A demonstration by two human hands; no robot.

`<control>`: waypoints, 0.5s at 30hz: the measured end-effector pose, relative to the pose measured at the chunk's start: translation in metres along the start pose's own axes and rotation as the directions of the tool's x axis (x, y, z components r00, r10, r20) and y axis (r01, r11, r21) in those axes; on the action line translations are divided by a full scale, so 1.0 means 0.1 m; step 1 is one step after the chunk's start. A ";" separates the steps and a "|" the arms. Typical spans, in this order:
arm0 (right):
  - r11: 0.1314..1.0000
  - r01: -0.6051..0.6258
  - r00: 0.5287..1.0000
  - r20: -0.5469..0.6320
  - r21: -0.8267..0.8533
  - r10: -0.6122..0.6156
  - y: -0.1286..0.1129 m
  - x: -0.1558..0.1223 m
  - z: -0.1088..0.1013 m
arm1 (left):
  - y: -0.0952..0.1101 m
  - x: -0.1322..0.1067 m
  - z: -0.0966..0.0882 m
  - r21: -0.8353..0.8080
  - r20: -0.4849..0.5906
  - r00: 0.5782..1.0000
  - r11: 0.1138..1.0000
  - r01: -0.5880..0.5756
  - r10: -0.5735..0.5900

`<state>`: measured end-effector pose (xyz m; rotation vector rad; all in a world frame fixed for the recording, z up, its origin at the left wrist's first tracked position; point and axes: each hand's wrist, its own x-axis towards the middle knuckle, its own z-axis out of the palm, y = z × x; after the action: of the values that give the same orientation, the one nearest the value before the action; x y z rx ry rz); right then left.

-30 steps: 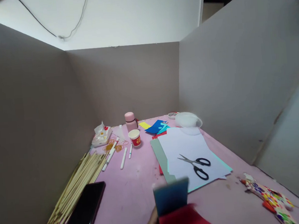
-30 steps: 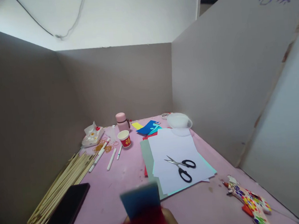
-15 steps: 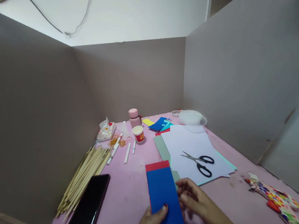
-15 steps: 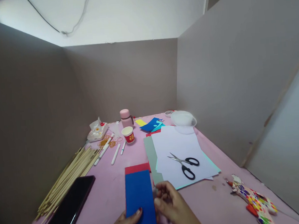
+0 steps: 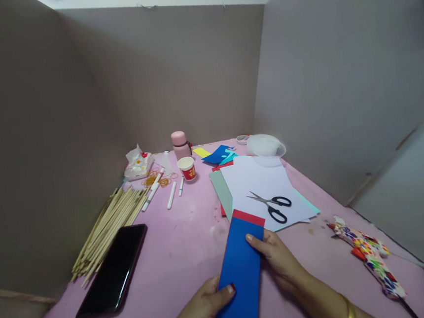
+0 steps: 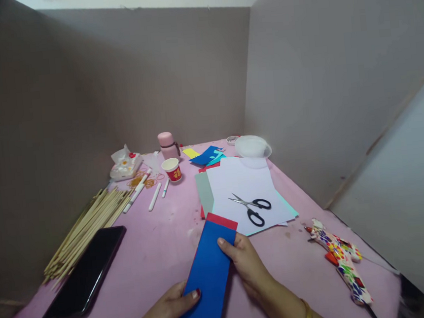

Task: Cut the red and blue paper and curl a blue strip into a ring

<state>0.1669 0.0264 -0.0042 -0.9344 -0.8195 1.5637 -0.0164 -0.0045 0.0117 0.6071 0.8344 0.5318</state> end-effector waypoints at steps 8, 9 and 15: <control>0.992 -0.064 0.993 0.089 -0.106 0.073 0.01 0.08 0.04 | 0.02 0.11 -0.06 -0.003 -0.138 0.986 0.996 -0.092 0.091; 0.988 -0.072 0.990 0.110 -0.138 0.087 0.02 0.10 0.05 | 0.04 0.12 -0.06 0.007 -0.187 0.972 0.990 -0.141 0.140; 0.953 -0.029 0.985 0.154 -0.302 0.079 0.08 0.30 0.17 | 0.27 0.11 -0.05 0.087 -0.287 0.918 0.962 -0.258 0.272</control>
<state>0.1455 0.0539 -0.0076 -1.0599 -1.1816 1.6076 -0.0195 0.0231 0.0214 0.6993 1.0575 0.8690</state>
